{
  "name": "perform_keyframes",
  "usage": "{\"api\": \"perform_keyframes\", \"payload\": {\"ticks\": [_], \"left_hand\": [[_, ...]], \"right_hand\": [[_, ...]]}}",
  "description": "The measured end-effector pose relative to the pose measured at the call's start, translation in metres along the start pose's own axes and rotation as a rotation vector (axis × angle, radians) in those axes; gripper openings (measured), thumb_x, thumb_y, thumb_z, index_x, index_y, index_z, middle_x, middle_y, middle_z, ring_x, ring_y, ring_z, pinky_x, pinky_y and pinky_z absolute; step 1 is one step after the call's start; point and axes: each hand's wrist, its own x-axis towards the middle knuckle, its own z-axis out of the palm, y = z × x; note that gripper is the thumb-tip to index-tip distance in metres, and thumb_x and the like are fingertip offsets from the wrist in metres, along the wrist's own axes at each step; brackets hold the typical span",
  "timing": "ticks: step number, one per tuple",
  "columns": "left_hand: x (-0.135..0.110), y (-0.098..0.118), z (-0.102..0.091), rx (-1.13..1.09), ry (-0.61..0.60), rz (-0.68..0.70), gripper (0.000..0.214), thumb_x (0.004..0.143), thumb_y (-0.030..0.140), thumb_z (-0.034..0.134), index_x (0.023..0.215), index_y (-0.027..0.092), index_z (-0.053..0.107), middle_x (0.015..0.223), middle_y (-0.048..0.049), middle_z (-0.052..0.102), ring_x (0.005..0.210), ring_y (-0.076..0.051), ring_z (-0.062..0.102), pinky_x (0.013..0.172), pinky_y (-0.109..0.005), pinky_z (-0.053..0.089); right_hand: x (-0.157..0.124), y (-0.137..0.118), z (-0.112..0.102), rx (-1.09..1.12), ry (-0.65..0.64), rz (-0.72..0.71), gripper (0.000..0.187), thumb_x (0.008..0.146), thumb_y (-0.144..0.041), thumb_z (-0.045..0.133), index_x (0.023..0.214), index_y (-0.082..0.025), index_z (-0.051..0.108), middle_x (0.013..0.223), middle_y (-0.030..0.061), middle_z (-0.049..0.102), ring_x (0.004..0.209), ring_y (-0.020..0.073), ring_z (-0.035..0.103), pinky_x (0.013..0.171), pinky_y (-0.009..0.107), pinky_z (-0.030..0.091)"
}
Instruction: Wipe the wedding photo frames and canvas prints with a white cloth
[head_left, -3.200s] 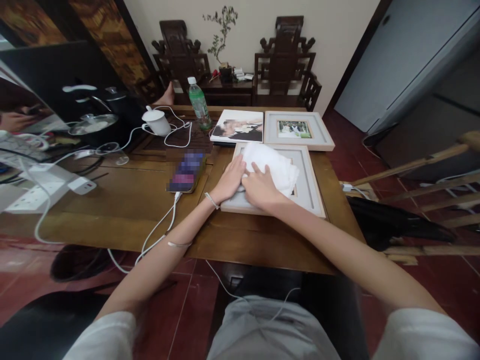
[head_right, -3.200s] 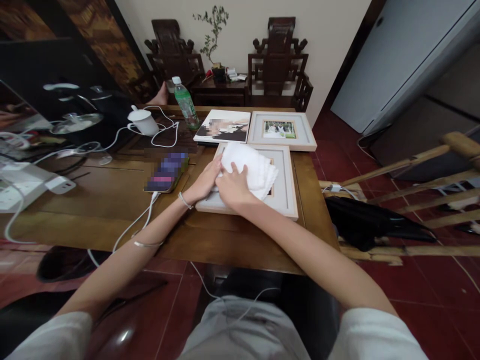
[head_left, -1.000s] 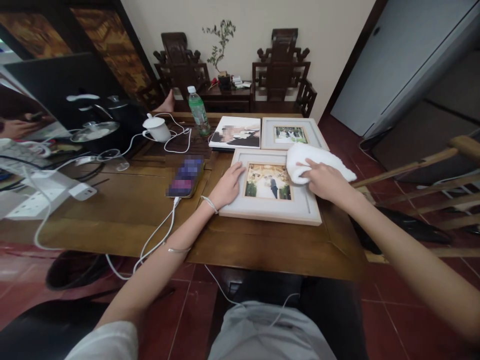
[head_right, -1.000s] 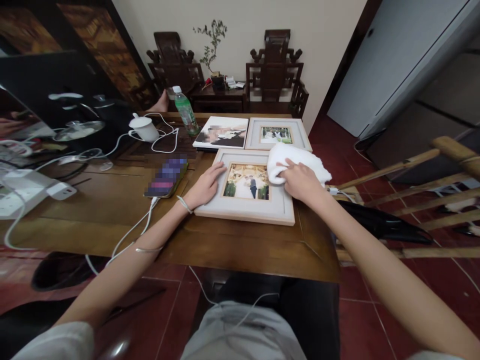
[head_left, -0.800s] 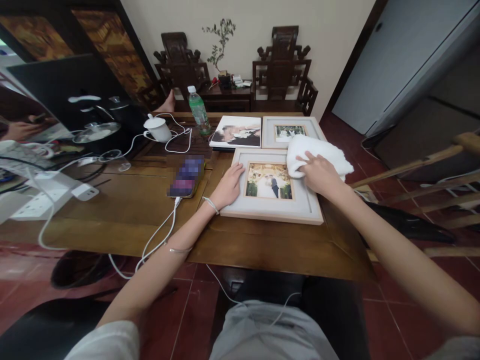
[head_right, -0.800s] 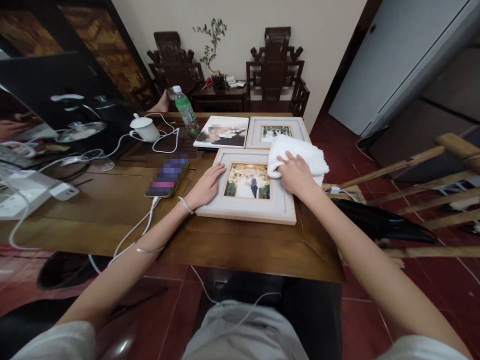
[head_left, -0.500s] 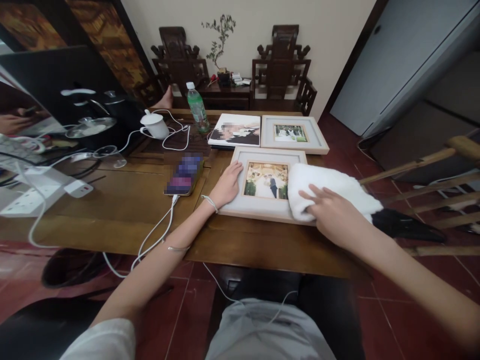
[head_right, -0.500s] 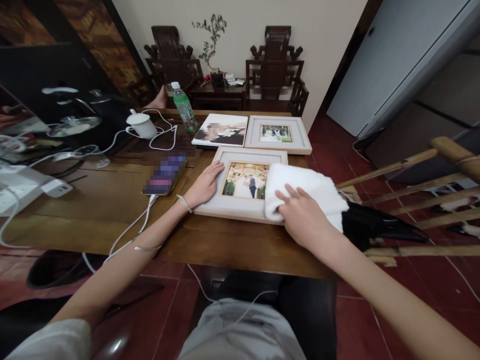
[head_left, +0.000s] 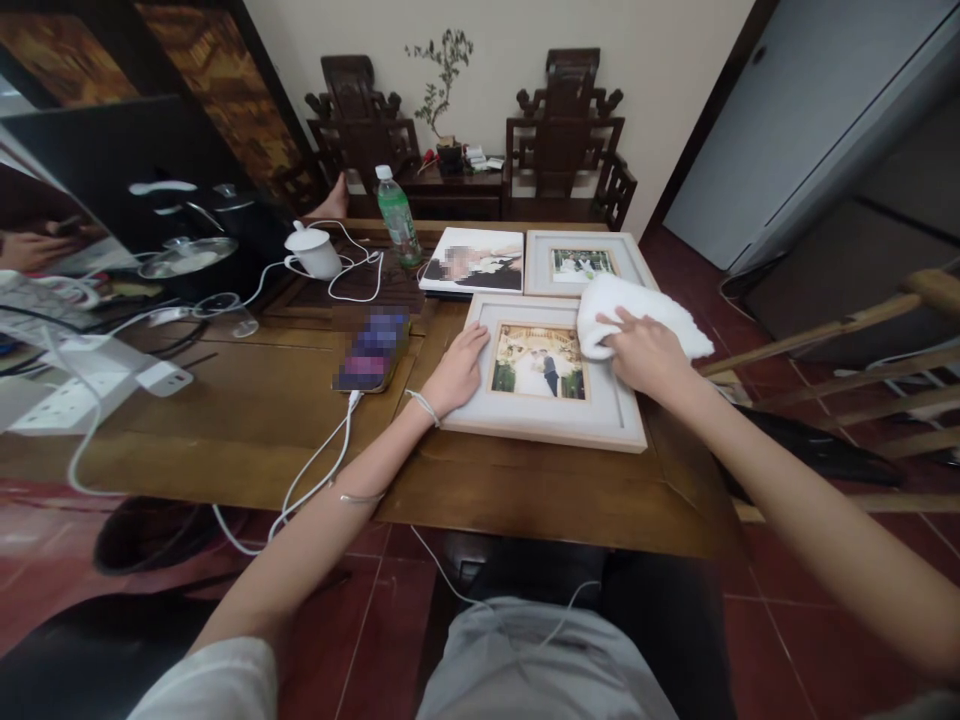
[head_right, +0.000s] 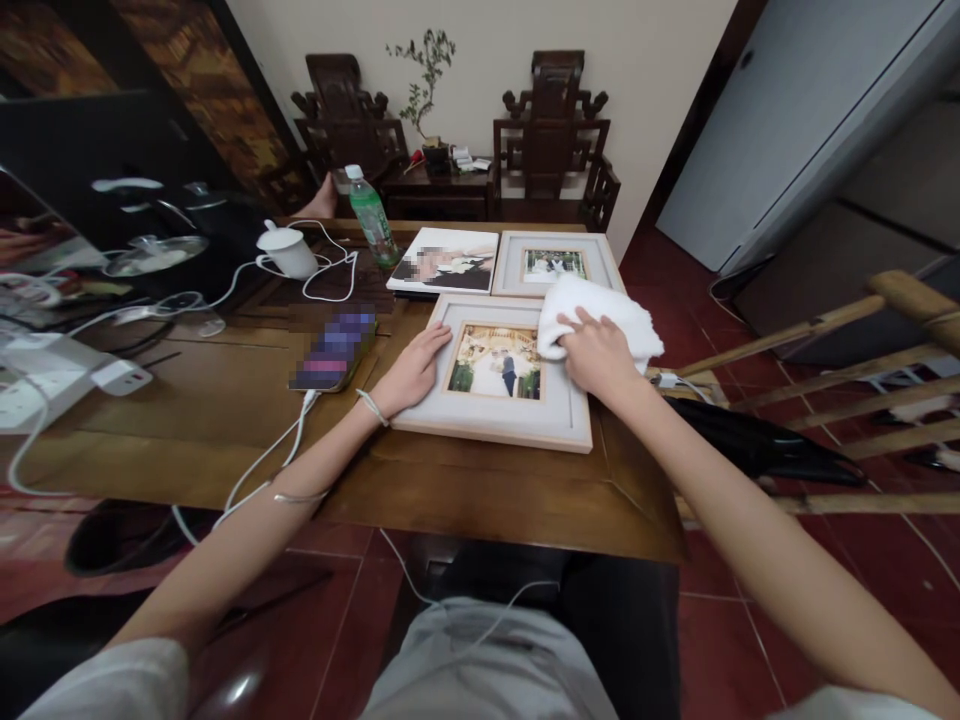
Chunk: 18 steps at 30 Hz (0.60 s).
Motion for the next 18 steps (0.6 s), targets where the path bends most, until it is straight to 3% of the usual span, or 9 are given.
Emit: {"api": "perform_keyframes", "payload": {"ticks": [4,8,13,18], "left_hand": [[0.000,0.002,0.000,0.024,0.007,-0.010,0.060,0.077,-0.002,0.038,0.133,0.008,0.056,0.144,-0.0163,0.054,0.144,-0.028,0.040,0.122,-0.051,0.031],[0.000,0.004,0.000,-0.014,-0.004,-0.044,0.059,0.077,-0.001,0.038,0.133,0.006,0.056,0.145,-0.0199,0.052,0.144,-0.030,0.038,0.122,-0.054,0.029],[-0.001,0.003,0.005,-0.055,0.040,-0.050,0.061,0.076,-0.001,0.040,0.133,0.013,0.057,0.144,-0.0135,0.055,0.144,-0.028,0.039,0.122,-0.054,0.029],[-0.002,0.002,0.007,-0.072,0.044,-0.077,0.061,0.076,-0.002,0.040,0.133,0.011,0.058,0.145,-0.0152,0.054,0.145,-0.027,0.037,0.122,-0.052,0.029]], "right_hand": [[0.001,0.001,0.002,-0.028,-0.024,-0.056,0.045,0.077,0.000,0.044,0.105,-0.012,0.077,0.144,0.0107,0.057,0.137,0.0319,0.044,0.103,0.047,0.044],[-0.040,-0.014,-0.020,-0.006,-0.094,-0.149,0.041,0.072,0.001,0.047,0.095,-0.013,0.079,0.140,0.0120,0.060,0.135,0.0334,0.047,0.105,0.048,0.045],[-0.089,-0.027,-0.042,0.086,-0.141,-0.234,0.042,0.069,0.001,0.049,0.087,-0.021,0.080,0.137,0.0081,0.062,0.134,0.0305,0.050,0.104,0.047,0.049],[-0.085,-0.050,-0.046,0.051,-0.176,-0.159,0.043,0.070,0.001,0.049,0.092,-0.018,0.080,0.135,0.0121,0.063,0.132,0.0352,0.051,0.101,0.048,0.051]]}}
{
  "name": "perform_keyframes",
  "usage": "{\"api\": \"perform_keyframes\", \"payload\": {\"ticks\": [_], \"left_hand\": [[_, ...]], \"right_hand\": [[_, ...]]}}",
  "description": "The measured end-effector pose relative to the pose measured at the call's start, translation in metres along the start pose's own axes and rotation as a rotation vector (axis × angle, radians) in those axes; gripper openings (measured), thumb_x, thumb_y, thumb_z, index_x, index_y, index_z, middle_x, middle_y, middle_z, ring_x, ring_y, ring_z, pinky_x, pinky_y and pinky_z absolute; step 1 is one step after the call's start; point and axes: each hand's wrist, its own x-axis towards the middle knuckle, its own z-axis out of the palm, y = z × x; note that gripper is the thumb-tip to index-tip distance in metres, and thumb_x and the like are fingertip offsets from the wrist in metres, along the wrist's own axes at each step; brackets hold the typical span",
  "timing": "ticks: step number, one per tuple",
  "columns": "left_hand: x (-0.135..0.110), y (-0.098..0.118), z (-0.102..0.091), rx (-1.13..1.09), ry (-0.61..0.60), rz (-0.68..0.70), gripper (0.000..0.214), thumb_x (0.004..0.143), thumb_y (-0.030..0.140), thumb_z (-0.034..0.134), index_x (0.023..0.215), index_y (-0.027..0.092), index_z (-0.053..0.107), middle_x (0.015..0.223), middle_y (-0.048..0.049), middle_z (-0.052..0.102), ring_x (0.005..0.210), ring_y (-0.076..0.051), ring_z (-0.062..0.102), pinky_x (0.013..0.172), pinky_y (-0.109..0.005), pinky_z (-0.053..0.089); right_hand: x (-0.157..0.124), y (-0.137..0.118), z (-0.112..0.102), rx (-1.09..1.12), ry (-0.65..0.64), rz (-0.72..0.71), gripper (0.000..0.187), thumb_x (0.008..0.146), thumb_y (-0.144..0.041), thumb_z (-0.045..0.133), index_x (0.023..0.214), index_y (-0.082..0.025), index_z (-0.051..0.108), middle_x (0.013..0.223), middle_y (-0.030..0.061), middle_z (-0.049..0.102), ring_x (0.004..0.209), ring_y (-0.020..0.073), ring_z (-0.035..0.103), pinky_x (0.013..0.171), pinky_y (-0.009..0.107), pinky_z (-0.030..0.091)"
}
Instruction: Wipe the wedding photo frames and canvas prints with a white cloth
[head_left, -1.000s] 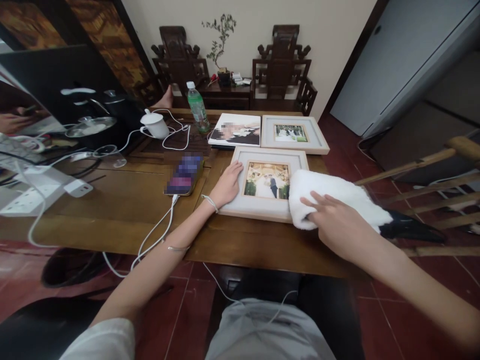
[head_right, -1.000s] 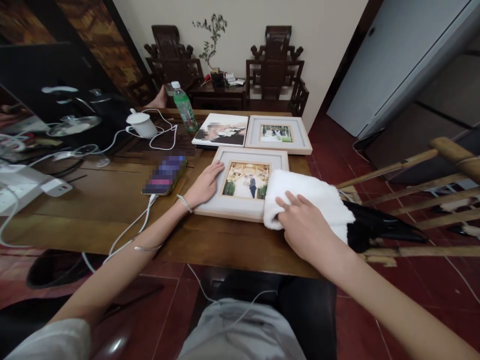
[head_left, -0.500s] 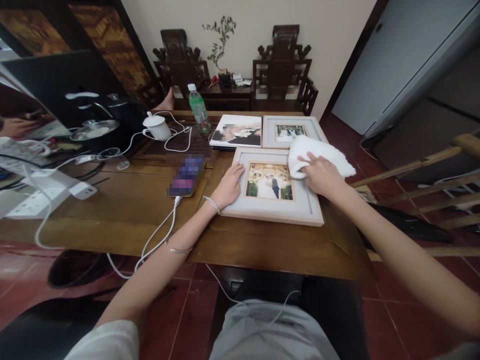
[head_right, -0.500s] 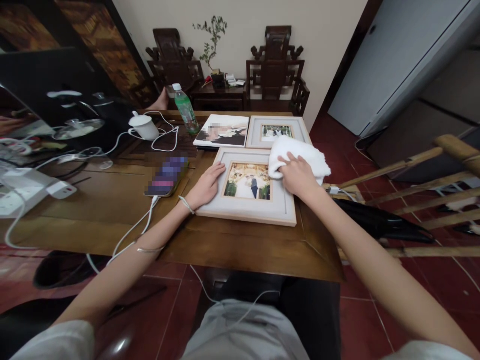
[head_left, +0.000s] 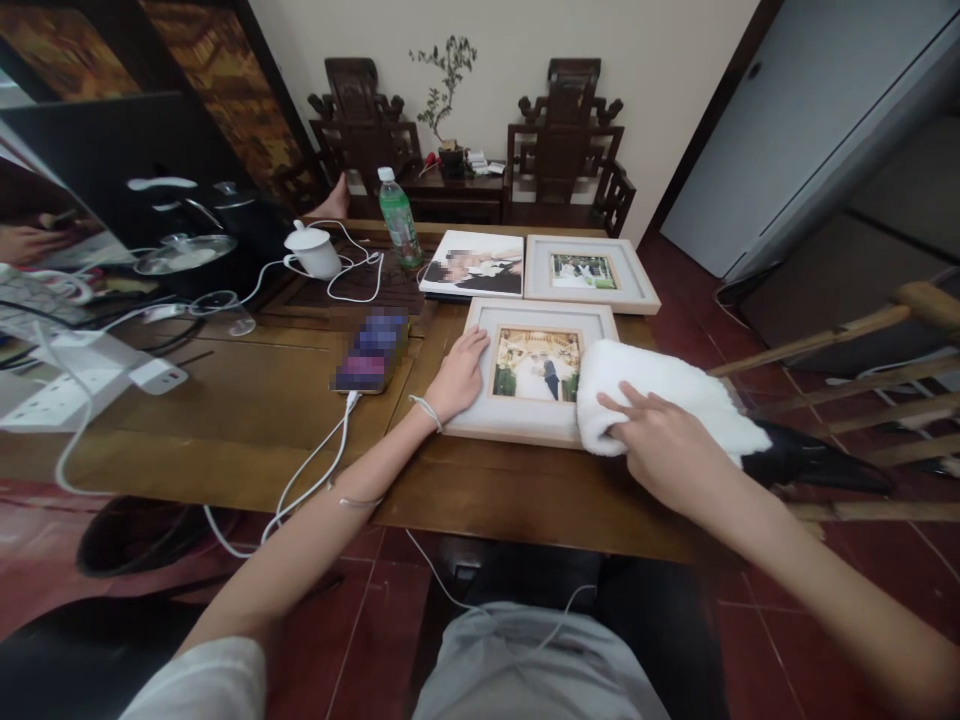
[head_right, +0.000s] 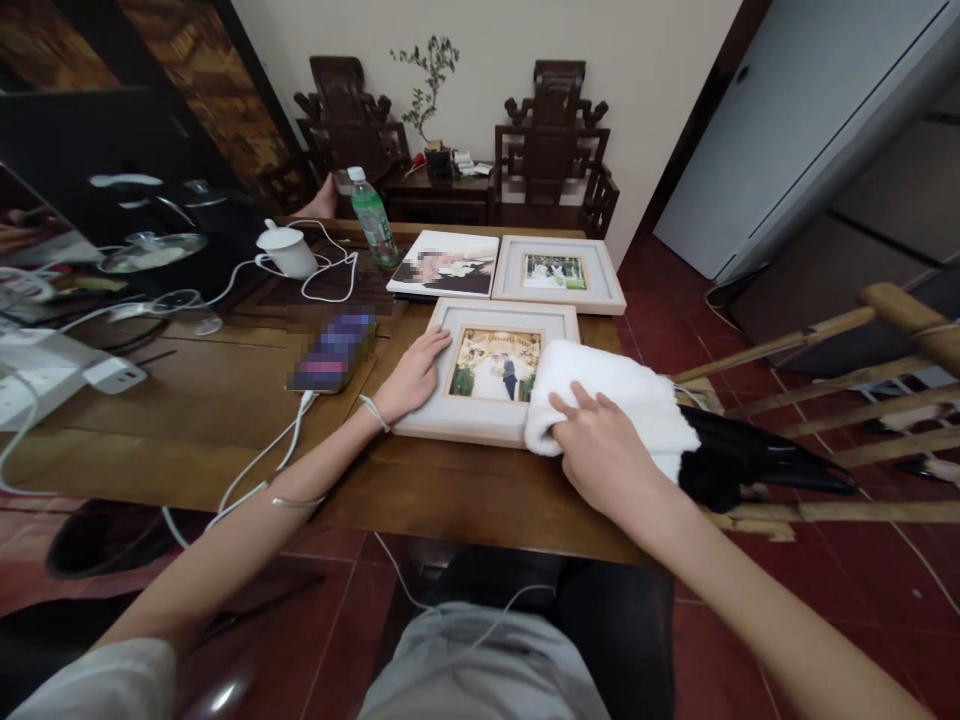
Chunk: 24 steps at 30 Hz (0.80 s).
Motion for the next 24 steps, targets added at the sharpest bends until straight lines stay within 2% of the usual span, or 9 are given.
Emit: {"api": "perform_keyframes", "payload": {"ticks": [3,7,11,14,18,24], "left_hand": [[0.001,0.002,-0.001,0.020,-0.014,-0.006,0.060,0.076,-0.003,0.039,0.132,0.005,0.057,0.145,-0.0193,0.053,0.145,-0.028,0.037,0.123,-0.050,0.028],[0.001,0.005,-0.003,0.063,-0.025,0.009,0.058,0.079,-0.002,0.037,0.132,0.005,0.057,0.144,-0.0187,0.053,0.145,-0.028,0.038,0.122,-0.051,0.029],[0.000,0.006,-0.005,0.069,-0.034,0.012,0.056,0.082,0.000,0.037,0.133,0.008,0.056,0.146,-0.0154,0.053,0.145,-0.026,0.038,0.122,-0.050,0.029],[-0.001,0.006,-0.005,0.081,-0.034,0.029,0.055,0.082,0.000,0.037,0.134,0.008,0.056,0.146,-0.0153,0.053,0.145,-0.026,0.037,0.122,-0.050,0.029],[-0.002,0.007,-0.003,0.067,-0.026,0.019,0.057,0.081,-0.001,0.038,0.134,0.008,0.056,0.146,-0.0166,0.052,0.145,-0.027,0.036,0.122,-0.051,0.030],[-0.003,0.008,-0.001,0.042,-0.029,-0.016,0.057,0.081,0.000,0.039,0.135,0.011,0.055,0.148,-0.0164,0.050,0.147,-0.028,0.034,0.120,-0.054,0.030]], "right_hand": [[0.019,-0.025,-0.005,0.027,-0.017,0.006,0.041,0.075,-0.001,0.049,0.099,-0.016,0.079,0.140,0.0140,0.059,0.134,0.0388,0.048,0.101,0.051,0.049],[0.048,-0.062,-0.012,0.164,0.013,-0.072,0.039,0.084,-0.006,0.045,0.105,-0.013,0.076,0.144,0.0160,0.055,0.137,0.0395,0.043,0.106,0.055,0.042],[0.064,-0.079,-0.012,0.217,0.071,-0.160,0.040,0.088,-0.006,0.040,0.104,-0.012,0.076,0.148,0.0151,0.051,0.141,0.0380,0.038,0.111,0.054,0.037],[0.055,-0.071,-0.008,0.195,0.050,-0.139,0.041,0.085,-0.003,0.042,0.107,-0.012,0.076,0.150,0.0140,0.049,0.142,0.0378,0.038,0.113,0.053,0.035],[0.023,-0.039,-0.001,0.129,0.025,-0.050,0.044,0.075,0.002,0.046,0.105,-0.011,0.076,0.146,0.0145,0.053,0.137,0.0366,0.045,0.109,0.052,0.041],[-0.019,0.012,0.020,0.020,0.166,0.028,0.041,0.070,0.003,0.045,0.088,-0.015,0.077,0.137,0.0095,0.062,0.133,0.0329,0.051,0.107,0.051,0.045]]}}
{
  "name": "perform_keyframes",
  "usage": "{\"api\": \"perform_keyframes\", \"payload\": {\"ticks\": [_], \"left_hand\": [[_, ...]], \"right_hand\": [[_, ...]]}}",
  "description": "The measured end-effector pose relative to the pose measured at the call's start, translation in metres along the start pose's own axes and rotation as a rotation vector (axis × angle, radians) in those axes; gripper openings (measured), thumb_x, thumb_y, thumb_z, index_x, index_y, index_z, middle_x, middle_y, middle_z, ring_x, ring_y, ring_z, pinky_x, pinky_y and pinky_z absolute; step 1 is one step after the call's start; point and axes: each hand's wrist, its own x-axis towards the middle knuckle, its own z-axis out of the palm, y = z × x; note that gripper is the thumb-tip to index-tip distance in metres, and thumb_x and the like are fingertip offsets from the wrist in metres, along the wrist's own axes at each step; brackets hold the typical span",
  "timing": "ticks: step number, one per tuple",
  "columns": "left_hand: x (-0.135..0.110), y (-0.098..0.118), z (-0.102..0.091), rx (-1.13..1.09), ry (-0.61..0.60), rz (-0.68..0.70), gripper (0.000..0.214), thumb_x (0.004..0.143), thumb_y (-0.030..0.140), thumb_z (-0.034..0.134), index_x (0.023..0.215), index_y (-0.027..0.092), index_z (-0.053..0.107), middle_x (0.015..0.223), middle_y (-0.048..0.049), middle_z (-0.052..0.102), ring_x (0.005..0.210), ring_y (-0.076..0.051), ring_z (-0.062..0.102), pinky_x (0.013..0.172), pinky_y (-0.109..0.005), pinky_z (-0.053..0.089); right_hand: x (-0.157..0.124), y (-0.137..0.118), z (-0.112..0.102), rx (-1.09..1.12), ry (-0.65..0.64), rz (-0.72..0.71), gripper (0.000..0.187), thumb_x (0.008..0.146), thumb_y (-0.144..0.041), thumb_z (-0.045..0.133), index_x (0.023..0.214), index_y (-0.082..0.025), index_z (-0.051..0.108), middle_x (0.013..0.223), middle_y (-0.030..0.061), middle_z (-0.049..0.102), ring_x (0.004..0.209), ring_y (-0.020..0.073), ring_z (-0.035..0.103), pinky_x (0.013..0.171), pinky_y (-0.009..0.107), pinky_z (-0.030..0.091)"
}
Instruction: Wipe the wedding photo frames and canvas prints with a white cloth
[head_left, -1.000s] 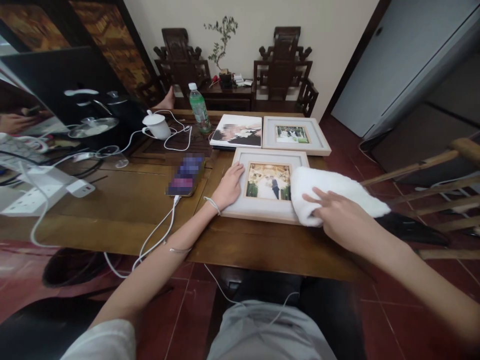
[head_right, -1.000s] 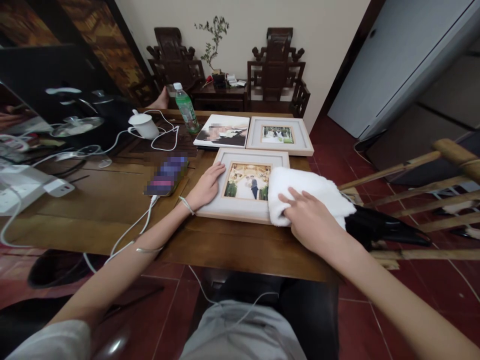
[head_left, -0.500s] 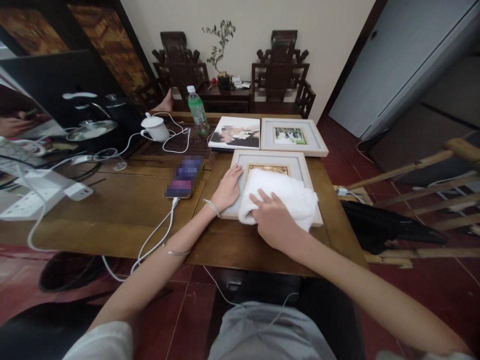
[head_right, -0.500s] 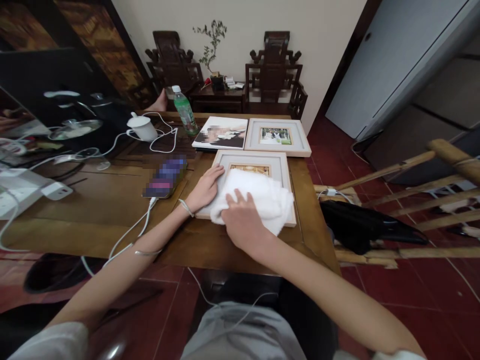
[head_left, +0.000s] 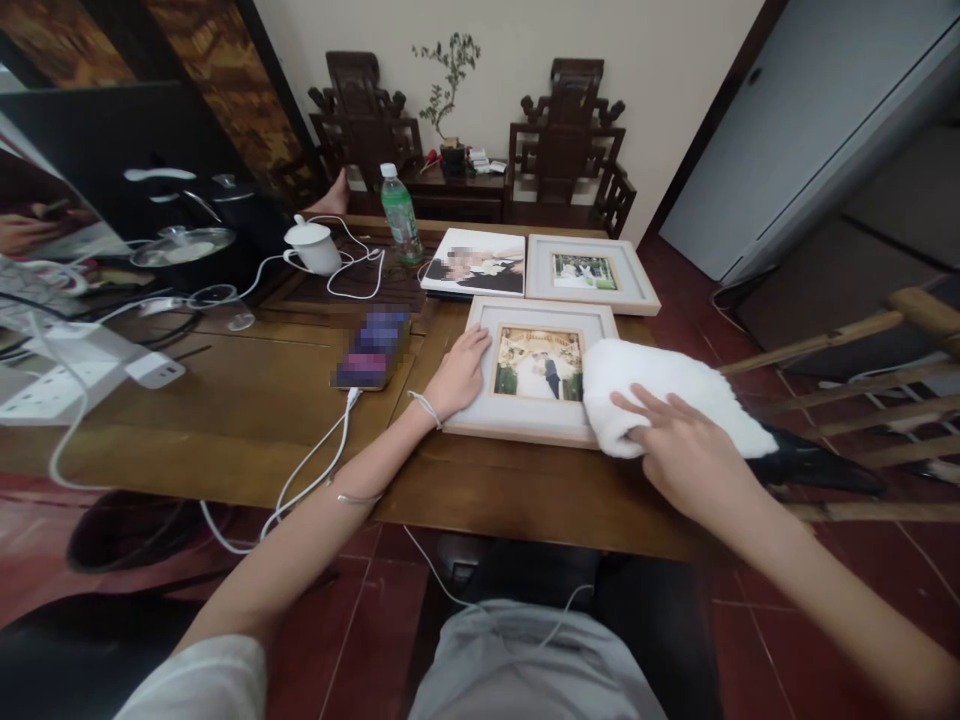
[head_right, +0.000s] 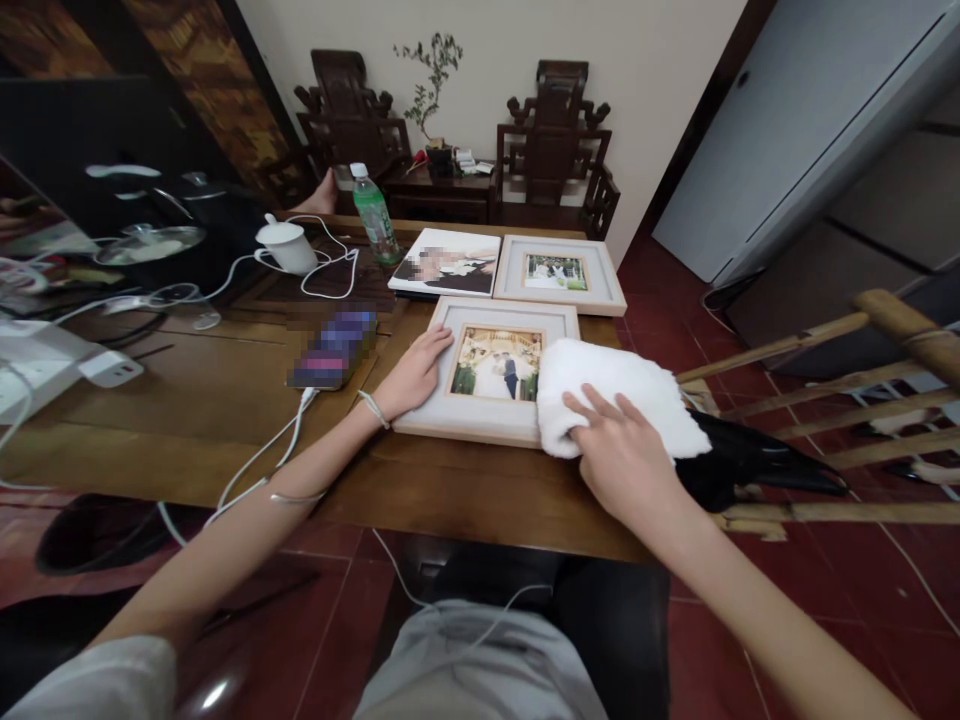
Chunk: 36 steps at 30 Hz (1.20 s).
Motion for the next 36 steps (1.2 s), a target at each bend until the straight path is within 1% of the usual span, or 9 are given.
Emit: {"api": "perform_keyframes", "payload": {"ticks": [3,6,10,15,20,26,29,32,36], "left_hand": [[0.001,0.000,0.001,-0.004,0.004,0.010,0.056,0.081,0.000,0.039,0.134,0.011,0.056,0.148,-0.0167,0.050,0.146,-0.028,0.034,0.120,-0.055,0.031],[0.001,-0.001,0.001,0.000,-0.008,0.009,0.056,0.081,0.001,0.038,0.134,0.008,0.055,0.147,-0.0191,0.049,0.147,-0.030,0.033,0.119,-0.058,0.030],[0.001,-0.004,0.000,-0.012,-0.007,0.012,0.059,0.080,0.000,0.039,0.134,0.013,0.055,0.148,-0.0159,0.049,0.147,-0.029,0.033,0.119,-0.059,0.029],[0.002,-0.009,-0.001,0.014,-0.011,0.048,0.058,0.078,-0.001,0.039,0.133,0.010,0.056,0.145,-0.0159,0.052,0.145,-0.028,0.037,0.122,-0.052,0.029],[0.004,-0.010,0.001,-0.004,0.010,0.056,0.060,0.077,-0.001,0.039,0.133,0.012,0.057,0.144,-0.0140,0.054,0.144,-0.027,0.038,0.122,-0.053,0.030],[0.003,-0.007,0.002,-0.014,0.019,0.030,0.060,0.077,-0.001,0.038,0.133,0.009,0.056,0.145,-0.0171,0.052,0.145,-0.028,0.036,0.122,-0.053,0.029],[0.003,-0.007,0.001,-0.005,0.009,0.031,0.060,0.077,-0.001,0.039,0.133,0.009,0.056,0.145,-0.0175,0.052,0.145,-0.028,0.037,0.121,-0.053,0.031],[0.004,-0.007,0.000,-0.003,0.016,0.044,0.059,0.077,-0.001,0.040,0.133,0.011,0.057,0.144,-0.0149,0.054,0.144,-0.028,0.039,0.121,-0.053,0.031],[0.004,-0.007,-0.002,-0.007,-0.002,0.048,0.060,0.077,-0.001,0.040,0.133,0.013,0.057,0.145,-0.0138,0.053,0.145,-0.028,0.037,0.120,-0.055,0.031]], "right_hand": [[0.004,0.020,0.006,0.022,0.011,0.049,0.042,0.072,0.001,0.045,0.091,-0.017,0.077,0.143,0.0071,0.058,0.127,0.0320,0.057,0.100,0.046,0.050],[0.036,0.039,0.009,0.048,0.054,0.158,0.045,0.073,-0.001,0.044,0.104,-0.013,0.074,0.148,0.0126,0.052,0.118,0.0325,0.062,0.092,0.045,0.053],[0.101,0.053,0.017,0.049,0.226,0.085,0.051,0.073,0.002,0.042,0.114,-0.007,0.070,0.152,0.0186,0.045,0.139,0.0358,0.042,0.109,0.053,0.039],[0.147,0.038,0.034,-0.061,0.060,-0.043,0.042,0.076,0.002,0.045,0.107,-0.006,0.072,0.142,0.0231,0.053,0.131,0.0364,0.046,0.108,0.052,0.031],[0.124,0.014,0.028,-0.067,-0.034,-0.086,0.039,0.080,-0.001,0.043,0.105,-0.009,0.071,0.124,0.0205,0.063,0.116,0.0312,0.055,0.101,0.044,0.034],[0.059,-0.017,-0.031,0.087,-0.248,-0.140,0.038,0.076,0.003,0.042,0.093,-0.014,0.072,0.097,0.0145,0.071,0.088,0.0254,0.065,0.078,0.034,0.043],[0.035,-0.034,-0.053,0.177,-0.301,-0.177,0.037,0.077,0.001,0.042,0.091,-0.016,0.072,0.096,0.0132,0.072,0.088,0.0266,0.067,0.078,0.035,0.047],[0.028,-0.046,-0.051,0.204,-0.243,-0.209,0.040,0.075,0.002,0.043,0.095,-0.015,0.074,0.108,0.0157,0.071,0.104,0.0304,0.066,0.091,0.041,0.048],[0.045,-0.044,-0.019,0.165,-0.128,-0.146,0.045,0.075,0.002,0.043,0.107,-0.011,0.072,0.131,0.0203,0.062,0.124,0.0350,0.055,0.101,0.046,0.045]]}}
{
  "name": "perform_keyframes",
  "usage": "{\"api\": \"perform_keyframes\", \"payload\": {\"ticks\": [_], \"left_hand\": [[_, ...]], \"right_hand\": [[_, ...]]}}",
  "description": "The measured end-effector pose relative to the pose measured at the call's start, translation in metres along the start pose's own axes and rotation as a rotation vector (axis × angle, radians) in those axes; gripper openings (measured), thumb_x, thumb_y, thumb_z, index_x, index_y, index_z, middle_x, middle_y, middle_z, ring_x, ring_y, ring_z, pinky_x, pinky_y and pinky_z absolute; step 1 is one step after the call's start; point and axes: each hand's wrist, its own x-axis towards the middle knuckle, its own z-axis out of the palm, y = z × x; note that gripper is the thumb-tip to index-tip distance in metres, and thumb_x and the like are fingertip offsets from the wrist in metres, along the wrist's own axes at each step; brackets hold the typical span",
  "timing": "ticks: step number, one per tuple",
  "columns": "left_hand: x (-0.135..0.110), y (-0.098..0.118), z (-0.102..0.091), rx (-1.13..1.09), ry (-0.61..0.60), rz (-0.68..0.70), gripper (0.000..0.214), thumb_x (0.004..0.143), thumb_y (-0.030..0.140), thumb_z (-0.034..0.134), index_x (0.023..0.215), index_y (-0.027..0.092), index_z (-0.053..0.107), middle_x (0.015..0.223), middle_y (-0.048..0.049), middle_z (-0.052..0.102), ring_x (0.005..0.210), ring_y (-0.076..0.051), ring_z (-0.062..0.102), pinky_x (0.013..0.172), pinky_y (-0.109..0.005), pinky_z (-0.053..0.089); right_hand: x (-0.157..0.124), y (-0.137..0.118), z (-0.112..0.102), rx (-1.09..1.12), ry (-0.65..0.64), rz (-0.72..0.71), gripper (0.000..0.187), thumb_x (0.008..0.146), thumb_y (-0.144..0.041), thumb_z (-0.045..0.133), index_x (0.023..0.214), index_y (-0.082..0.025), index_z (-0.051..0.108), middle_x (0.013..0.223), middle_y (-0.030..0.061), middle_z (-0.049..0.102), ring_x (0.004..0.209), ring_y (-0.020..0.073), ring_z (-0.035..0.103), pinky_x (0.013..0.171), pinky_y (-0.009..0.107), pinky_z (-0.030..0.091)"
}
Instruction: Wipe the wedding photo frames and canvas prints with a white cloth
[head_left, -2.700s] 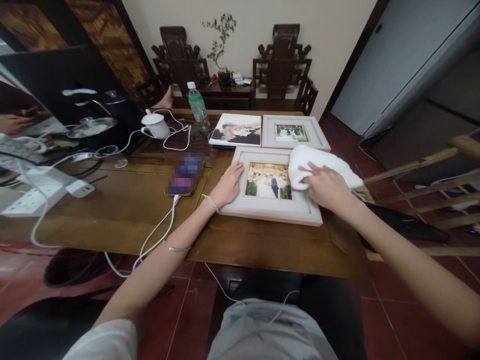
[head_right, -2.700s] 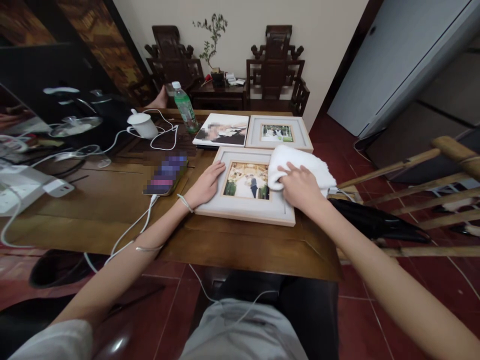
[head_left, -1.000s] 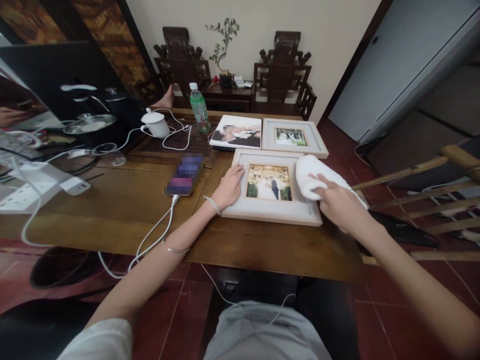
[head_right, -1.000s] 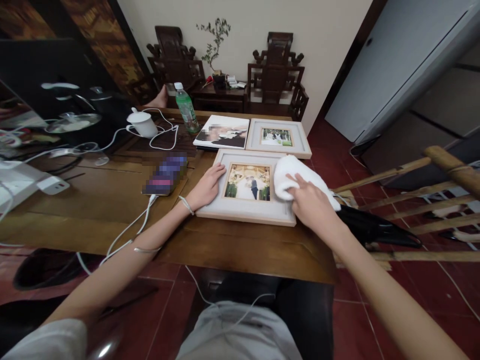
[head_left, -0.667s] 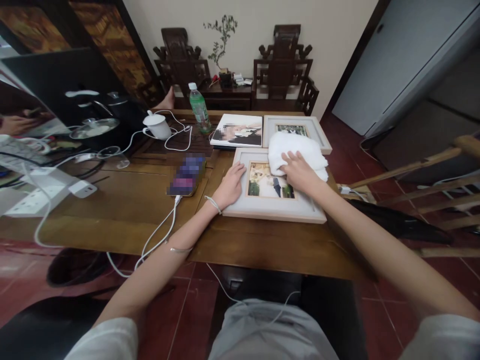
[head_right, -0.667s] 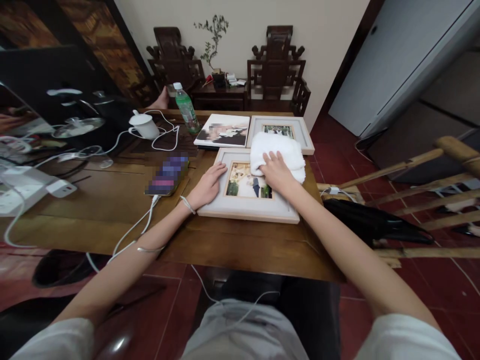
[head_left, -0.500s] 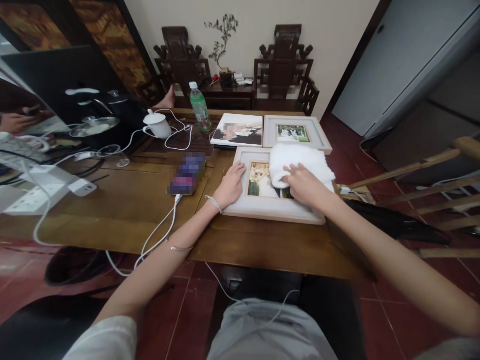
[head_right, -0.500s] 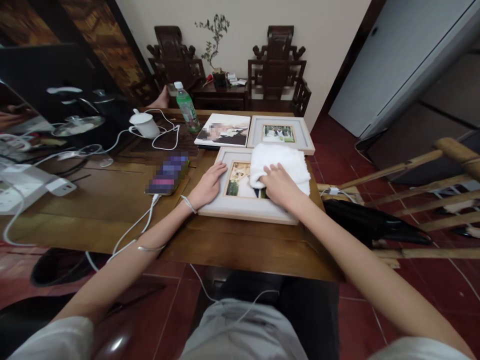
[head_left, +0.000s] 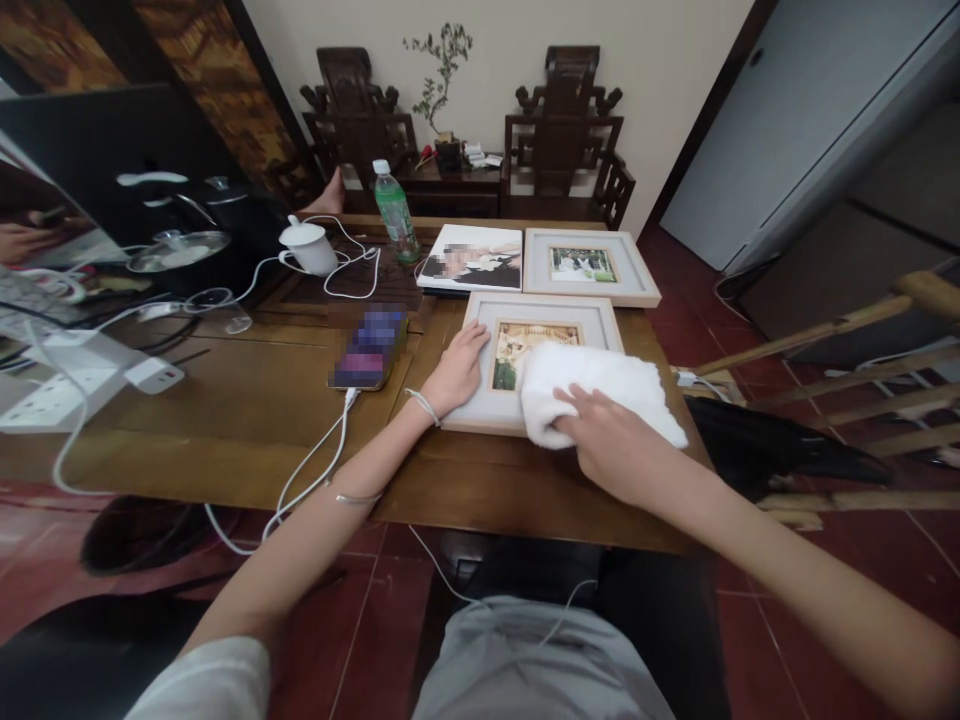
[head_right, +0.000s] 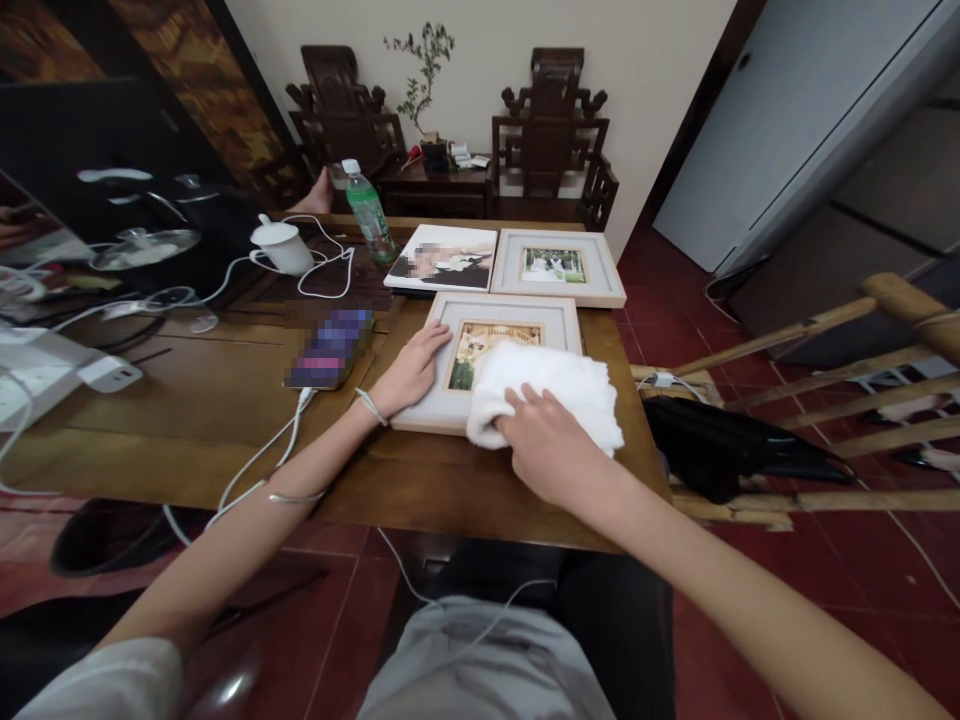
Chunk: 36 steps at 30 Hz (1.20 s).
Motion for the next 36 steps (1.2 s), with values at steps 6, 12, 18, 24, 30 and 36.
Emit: {"api": "perform_keyframes", "payload": {"ticks": [6,12,18,24,30,36], "left_hand": [[0.000,0.001,-0.002,-0.006,-0.022,-0.020,0.061,0.077,-0.002,0.040,0.133,0.011,0.056,0.146,-0.0156,0.051,0.146,-0.028,0.036,0.121,-0.054,0.030],[0.000,-0.001,-0.002,0.019,-0.002,0.013,0.060,0.077,-0.002,0.040,0.132,0.012,0.057,0.144,-0.0130,0.055,0.144,-0.027,0.039,0.121,-0.053,0.031],[0.001,0.001,-0.003,0.019,-0.005,0.004,0.060,0.078,-0.002,0.040,0.133,0.013,0.057,0.144,-0.0129,0.054,0.144,-0.028,0.038,0.122,-0.055,0.029],[0.001,0.000,0.000,-0.022,0.011,0.003,0.061,0.077,-0.001,0.040,0.134,0.014,0.057,0.144,-0.0131,0.055,0.145,-0.028,0.038,0.122,-0.055,0.028],[0.001,0.000,0.001,-0.014,0.011,-0.010,0.058,0.078,0.000,0.040,0.133,0.011,0.057,0.144,-0.0155,0.054,0.145,-0.028,0.037,0.121,-0.055,0.030],[0.001,-0.001,0.001,0.016,0.020,0.002,0.058,0.079,-0.001,0.040,0.132,0.013,0.058,0.143,-0.0129,0.055,0.144,-0.026,0.039,0.121,-0.053,0.030]], "right_hand": [[0.060,0.062,0.022,-0.052,0.116,0.162,0.051,0.078,0.001,0.044,0.124,-0.006,0.065,0.152,0.0220,0.042,0.141,0.0370,0.037,0.112,0.051,0.034],[0.110,0.102,0.021,-0.104,0.175,0.134,0.047,0.081,0.002,0.039,0.122,0.000,0.063,0.146,0.0273,0.047,0.136,0.0375,0.041,0.107,0.054,0.032],[0.090,0.087,0.023,-0.141,0.123,0.041,0.046,0.079,0.000,0.041,0.116,-0.005,0.068,0.133,0.0232,0.060,0.123,0.0342,0.052,0.101,0.047,0.035],[0.041,0.049,0.001,-0.120,-0.005,0.001,0.044,0.078,0.002,0.041,0.106,-0.011,0.071,0.113,0.0183,0.069,0.096,0.0258,0.065,0.086,0.036,0.043],[-0.010,0.008,-0.027,0.069,-0.110,-0.039,0.044,0.077,0.002,0.041,0.099,-0.017,0.073,0.103,0.0126,0.073,0.091,0.0251,0.068,0.081,0.034,0.049],[-0.003,0.006,-0.002,0.118,-0.008,-0.009,0.054,0.076,0.002,0.041,0.120,-0.013,0.068,0.140,0.0183,0.058,0.132,0.0301,0.052,0.107,0.045,0.043]]}}
